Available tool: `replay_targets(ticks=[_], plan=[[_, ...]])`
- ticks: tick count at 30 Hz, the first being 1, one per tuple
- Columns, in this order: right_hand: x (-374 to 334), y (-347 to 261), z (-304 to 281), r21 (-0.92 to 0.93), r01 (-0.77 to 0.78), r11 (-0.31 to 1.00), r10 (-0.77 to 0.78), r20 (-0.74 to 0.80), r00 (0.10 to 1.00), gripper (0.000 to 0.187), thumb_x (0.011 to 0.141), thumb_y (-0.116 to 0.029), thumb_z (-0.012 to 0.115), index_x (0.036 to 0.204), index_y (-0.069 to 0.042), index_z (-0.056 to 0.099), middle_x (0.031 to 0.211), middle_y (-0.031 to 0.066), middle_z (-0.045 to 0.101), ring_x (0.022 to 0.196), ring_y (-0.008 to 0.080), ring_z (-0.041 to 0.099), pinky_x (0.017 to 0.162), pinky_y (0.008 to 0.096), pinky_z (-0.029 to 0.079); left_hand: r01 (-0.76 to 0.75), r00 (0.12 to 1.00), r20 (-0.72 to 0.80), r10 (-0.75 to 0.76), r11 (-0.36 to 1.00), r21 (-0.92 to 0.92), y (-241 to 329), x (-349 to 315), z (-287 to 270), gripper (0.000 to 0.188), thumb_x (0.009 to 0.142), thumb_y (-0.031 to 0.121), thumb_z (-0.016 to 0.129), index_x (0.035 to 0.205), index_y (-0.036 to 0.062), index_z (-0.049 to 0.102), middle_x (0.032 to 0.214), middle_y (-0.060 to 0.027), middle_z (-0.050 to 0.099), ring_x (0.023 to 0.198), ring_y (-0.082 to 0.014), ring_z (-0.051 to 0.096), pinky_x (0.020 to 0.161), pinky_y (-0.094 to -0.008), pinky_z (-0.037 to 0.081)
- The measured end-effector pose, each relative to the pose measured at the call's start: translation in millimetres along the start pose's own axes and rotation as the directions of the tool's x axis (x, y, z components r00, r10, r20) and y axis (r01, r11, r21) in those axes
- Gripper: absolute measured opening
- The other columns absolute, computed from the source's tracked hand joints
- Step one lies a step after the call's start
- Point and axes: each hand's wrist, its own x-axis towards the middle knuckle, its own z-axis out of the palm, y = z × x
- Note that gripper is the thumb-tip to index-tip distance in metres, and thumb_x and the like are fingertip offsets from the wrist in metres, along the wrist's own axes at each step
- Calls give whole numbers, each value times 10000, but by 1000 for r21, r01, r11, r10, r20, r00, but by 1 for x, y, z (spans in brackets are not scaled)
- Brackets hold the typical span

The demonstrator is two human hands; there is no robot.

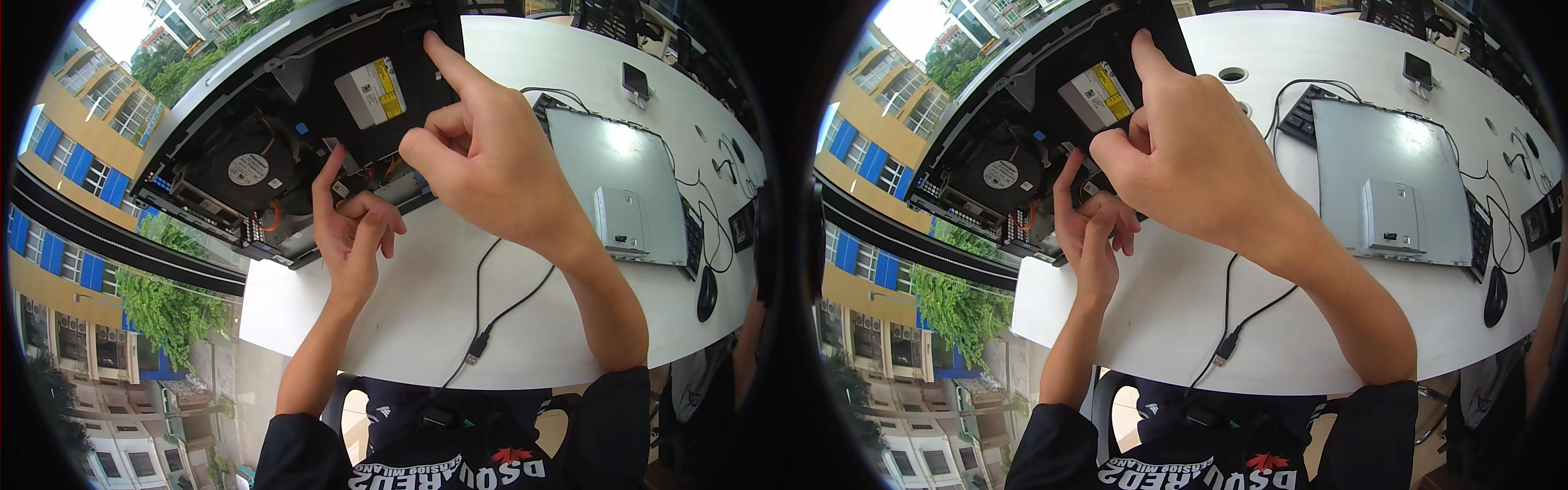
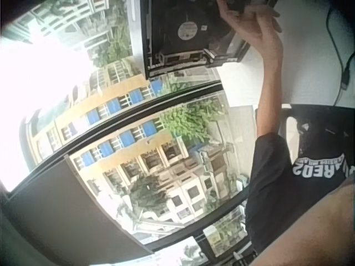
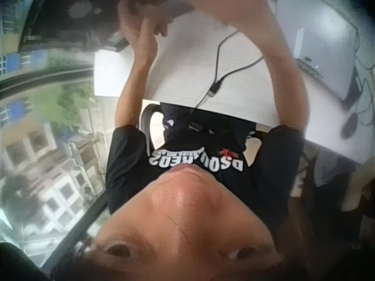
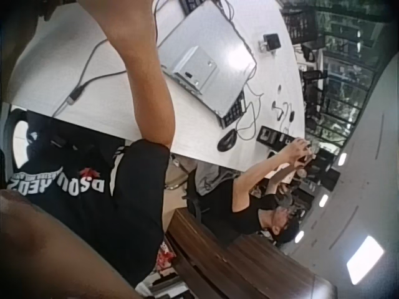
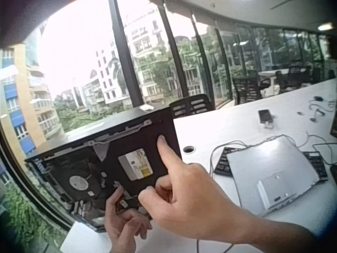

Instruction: The person reassembles a computer by installing the optical drive, connecting SATA and power cables, and then sliding the side panel back onto the case.

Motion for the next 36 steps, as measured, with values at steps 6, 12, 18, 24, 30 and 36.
replay_targets(ticks=[6,12,18,24,30,36], plan=[[-1,-3,-2,99,-65,993,60,47,997,752,877,-39,578,1528,184,276,624,33,623,557,52,549,568,207,477,5,1000,-5,-5,1000,2,1,0,1,747,923,15,503,1594,14,175,750,-121,663,536,-104,560,470,-218,408],[-1,-4,-1,70,-42,997,40,25,999,744,880,-38,571,1527,184,280,604,35,613,548,52,548,567,208,480,1,1000,-4,-1,1000,3,2,-1,0,747,923,17,504,1593,13,175,749,-121,662,543,-105,565,469,-220,410],[-1,-3,0,67,-27,997,26,13,1000,734,877,-32,567,1523,184,292,598,33,610,540,52,543,570,211,479,1,1000,8,-1,1000,-1,1,-1,-2,744,930,27,508,1594,13,172,757,-120,665,563,-105,581,475,-218,415],[-2,-3,3,34,-25,999,24,22,999,730,877,-27,564,1521,185,296,592,28,607,540,50,542,564,208,473,17,1000,4,-17,1000,-11,3,-1,-1,744,934,26,510,1596,19,171,764,-121,667,580,-107,594,482,-216,420],[-1,-1,4,137,-28,990,26,16,1000,749,886,-32,558,1530,193,251,593,21,596,525,51,521,552,210,469,19,1000,3,-19,1000,-4,2,-1,0,739,939,15,510,1597,24,172,756,-121,666,557,-103,576,479,-216,413],[0,-1,1,208,-28,978,17,52,998,760,897,-44,554,1539,192,221,613,15,592,519,54,516,529,218,481,4,1000,4,-4,1000,7,0,-1,-1,741,941,9,512,1598,27,170,749,-120,665,532,-99,554,476,-217,404]])
